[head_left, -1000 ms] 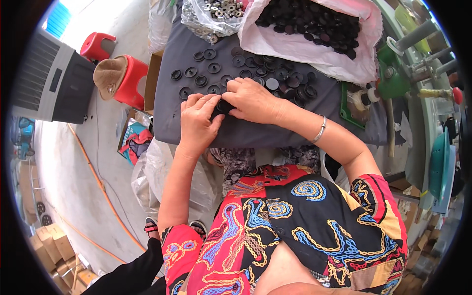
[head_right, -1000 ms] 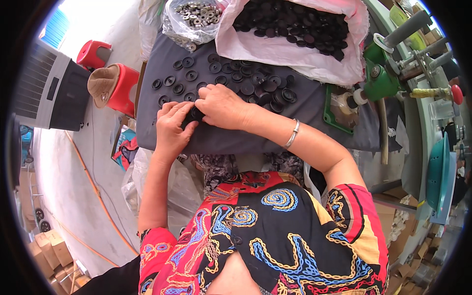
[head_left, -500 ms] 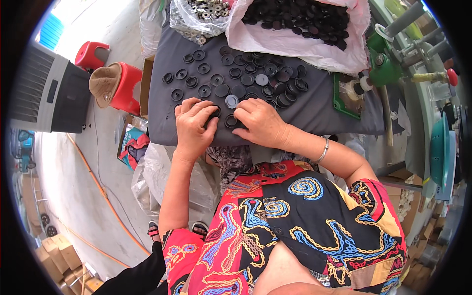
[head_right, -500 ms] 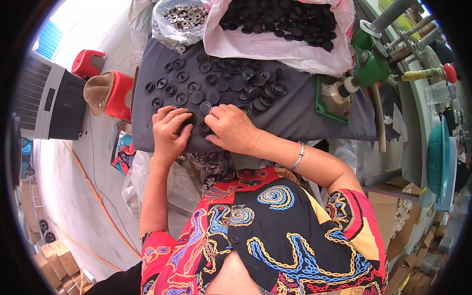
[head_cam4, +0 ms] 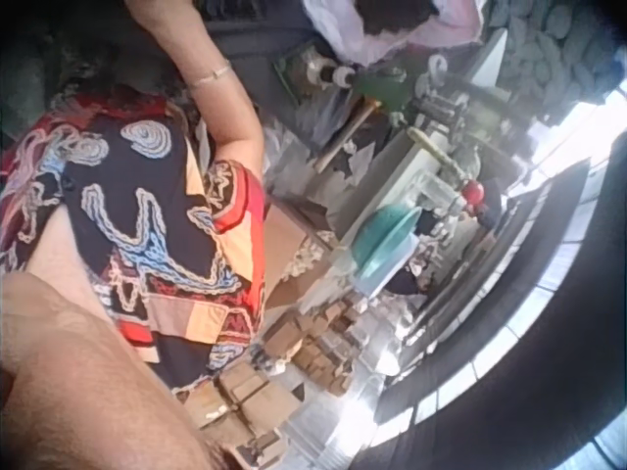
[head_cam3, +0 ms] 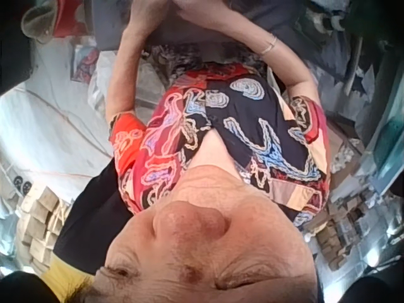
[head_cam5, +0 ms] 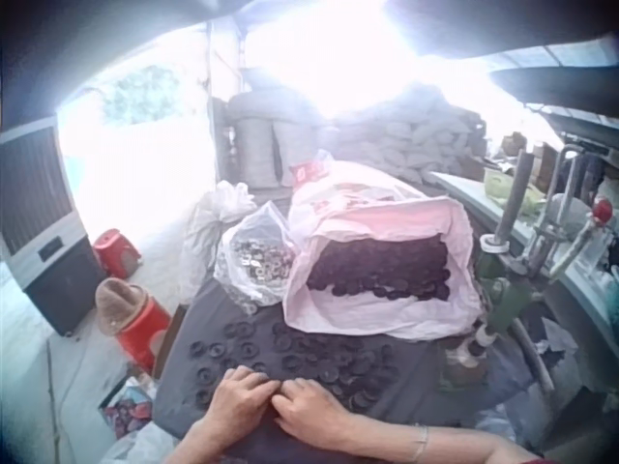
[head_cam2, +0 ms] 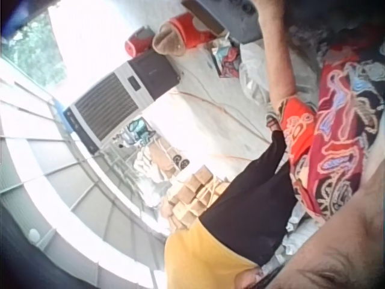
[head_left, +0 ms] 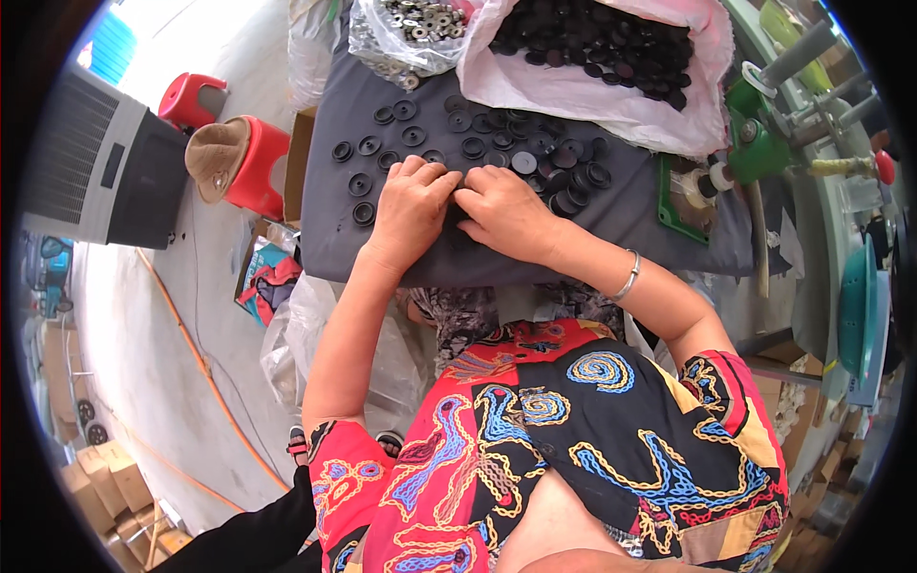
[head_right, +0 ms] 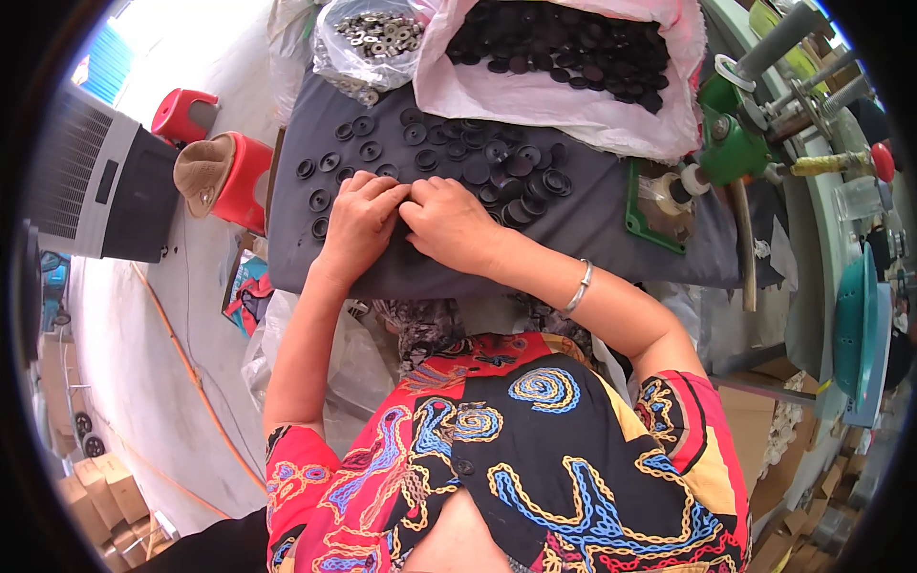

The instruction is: The person uses a manual press to attach black snap fasteners to a gray fabric panel, then arranges the fastened pieces on the table. Later, they place metal rings into the fastener holes and continue organizing the components. A child briefly assists by placing rings into the fasteners.

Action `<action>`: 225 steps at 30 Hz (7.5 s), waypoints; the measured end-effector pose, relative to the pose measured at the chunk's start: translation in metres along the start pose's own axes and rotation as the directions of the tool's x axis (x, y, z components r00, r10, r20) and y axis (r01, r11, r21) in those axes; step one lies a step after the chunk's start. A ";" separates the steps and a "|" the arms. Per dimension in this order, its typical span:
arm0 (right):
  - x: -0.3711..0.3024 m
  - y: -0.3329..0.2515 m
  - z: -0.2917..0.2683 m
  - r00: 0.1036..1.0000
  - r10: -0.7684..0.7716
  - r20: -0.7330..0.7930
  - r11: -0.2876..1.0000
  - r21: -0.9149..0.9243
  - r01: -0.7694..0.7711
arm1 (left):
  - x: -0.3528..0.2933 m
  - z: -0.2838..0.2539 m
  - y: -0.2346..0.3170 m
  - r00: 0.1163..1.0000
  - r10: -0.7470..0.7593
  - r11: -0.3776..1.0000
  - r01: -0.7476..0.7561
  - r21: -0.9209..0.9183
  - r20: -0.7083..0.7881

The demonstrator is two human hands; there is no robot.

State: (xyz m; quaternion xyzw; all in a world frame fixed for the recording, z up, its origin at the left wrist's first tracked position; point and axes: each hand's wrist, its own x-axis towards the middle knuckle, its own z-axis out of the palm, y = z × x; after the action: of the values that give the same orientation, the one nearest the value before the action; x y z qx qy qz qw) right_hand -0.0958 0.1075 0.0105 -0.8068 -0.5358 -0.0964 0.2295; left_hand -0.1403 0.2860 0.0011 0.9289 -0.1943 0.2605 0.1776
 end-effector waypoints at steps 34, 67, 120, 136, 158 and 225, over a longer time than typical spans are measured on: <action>0.221 0.072 0.095 0.965 0.235 0.113 0.921 0.292 -0.258 | -0.053 -0.028 -0.093 0.700 -0.552 0.805 0.590 -0.069 -0.453; 0.197 0.080 0.005 0.944 0.165 -0.286 0.978 0.169 -0.120 | -0.056 -0.042 -0.092 0.721 -0.557 0.788 0.616 0.013 -0.411; -0.026 0.093 -0.040 0.992 0.045 -0.119 0.984 -0.168 -0.065 | 0.028 0.007 0.008 0.978 -0.142 0.988 0.131 0.077 0.154; -0.024 0.045 -0.017 0.998 -0.028 0.053 0.996 -0.078 0.032 | 0.010 0.011 0.038 0.991 -0.048 0.998 0.044 0.035 0.121; 0.023 0.030 -0.011 0.972 0.237 0.002 0.870 0.445 -0.213 | -0.074 -0.049 -0.028 0.851 -0.452 0.889 0.456 -0.052 -0.266; 0.087 0.089 0.014 0.950 0.282 0.132 0.948 -0.191 -0.255 | -0.074 -0.029 -0.027 0.850 -0.434 0.808 0.514 0.289 -0.300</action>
State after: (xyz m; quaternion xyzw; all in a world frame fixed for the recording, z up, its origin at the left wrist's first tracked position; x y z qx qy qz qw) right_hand 0.0195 0.1569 0.0096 -0.8941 -0.4270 -0.0458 0.1272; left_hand -0.1983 0.3414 -0.0225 0.9295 0.1167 0.3393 0.0852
